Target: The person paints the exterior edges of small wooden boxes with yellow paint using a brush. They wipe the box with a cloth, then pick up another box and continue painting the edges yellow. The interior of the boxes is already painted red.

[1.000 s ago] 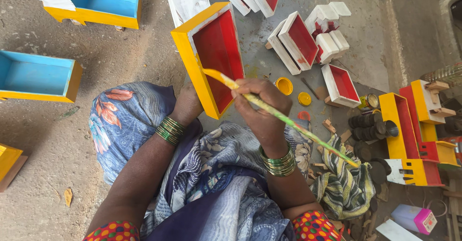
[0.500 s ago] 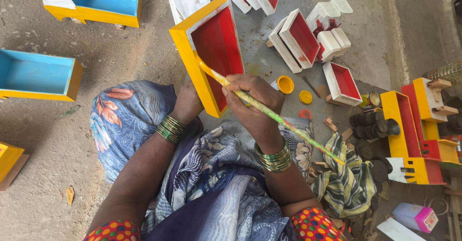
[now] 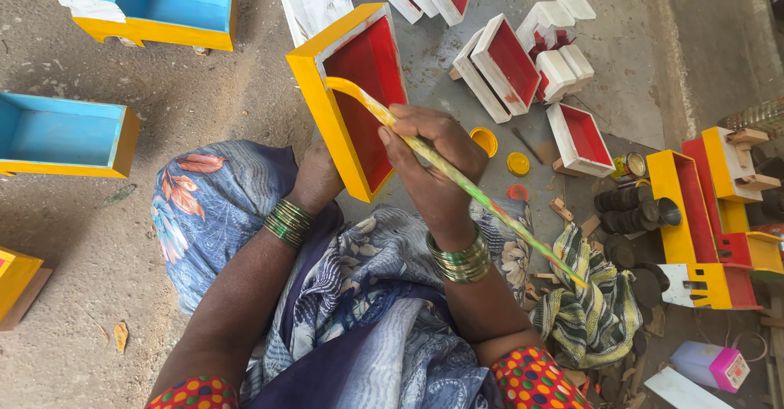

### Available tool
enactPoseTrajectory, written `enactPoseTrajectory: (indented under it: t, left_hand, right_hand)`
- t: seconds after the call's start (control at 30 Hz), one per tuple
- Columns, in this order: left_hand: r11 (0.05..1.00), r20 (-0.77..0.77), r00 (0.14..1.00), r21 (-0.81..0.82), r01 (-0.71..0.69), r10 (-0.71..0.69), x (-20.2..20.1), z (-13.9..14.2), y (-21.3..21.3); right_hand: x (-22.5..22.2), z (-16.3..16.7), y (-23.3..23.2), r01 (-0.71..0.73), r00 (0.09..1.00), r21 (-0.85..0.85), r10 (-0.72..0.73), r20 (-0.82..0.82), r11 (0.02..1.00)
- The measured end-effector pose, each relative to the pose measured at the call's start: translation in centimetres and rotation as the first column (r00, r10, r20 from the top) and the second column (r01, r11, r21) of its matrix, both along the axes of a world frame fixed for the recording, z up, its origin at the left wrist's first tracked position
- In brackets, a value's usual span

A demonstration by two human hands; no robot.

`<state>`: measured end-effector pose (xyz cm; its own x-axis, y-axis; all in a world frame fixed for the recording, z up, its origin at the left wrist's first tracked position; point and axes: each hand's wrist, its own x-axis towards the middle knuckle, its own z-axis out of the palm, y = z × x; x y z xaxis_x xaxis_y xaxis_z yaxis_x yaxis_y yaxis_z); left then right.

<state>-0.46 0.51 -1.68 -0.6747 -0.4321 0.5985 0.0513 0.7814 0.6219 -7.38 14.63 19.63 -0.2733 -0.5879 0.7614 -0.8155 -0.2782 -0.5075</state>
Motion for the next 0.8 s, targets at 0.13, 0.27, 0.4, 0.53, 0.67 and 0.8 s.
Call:
enactPoseTrajectory:
  t: [0.13, 0.27, 0.4, 0.53, 0.67, 0.8]
  left_hand:
    - [1.000, -0.023, 1.000, 0.010, -0.001, 0.001, -0.1, -0.1, 0.0]
    - [0.999, 0.002, 1.000, -0.037, -0.019, 0.019, -0.4, -0.2, 0.1]
    - [0.999, -0.043, 0.999, -0.031, -0.014, 0.013, -0.5, -0.2, 0.1]
    - [1.000, -0.022, 1.000, 0.000, -0.005, 0.005, -0.4, -0.2, 0.1]
    - [1.000, -0.008, 1.000, -0.026, -0.007, 0.007, -0.3, -0.2, 0.0]
    - [0.999, -0.013, 1.000, -0.041, -0.004, 0.003, -0.4, -0.4, 0.0]
  right_hand:
    - [0.2, -0.3, -0.3, -0.019, 0.998, 0.064, 0.015, 0.053, 0.998]
    - [0.3, -0.2, 1.1, 0.008, 0.999, 0.135, -0.004, -0.033, 0.991]
    - [0.1, 0.1, 1.9, -0.020, 0.998, 0.121, 0.012, 0.063, 0.992]
    - [-0.1, 0.4, 1.6, -0.001, 0.998, 0.044, -0.002, 0.067, 0.999]
    - [-0.1, 0.6, 0.1, -0.002, 1.000, -0.037, 0.002, 0.010, 0.999]
    - [0.1, 0.6, -1.0, -0.007, 1.000, -0.004, 0.007, 0.028, 1.000]
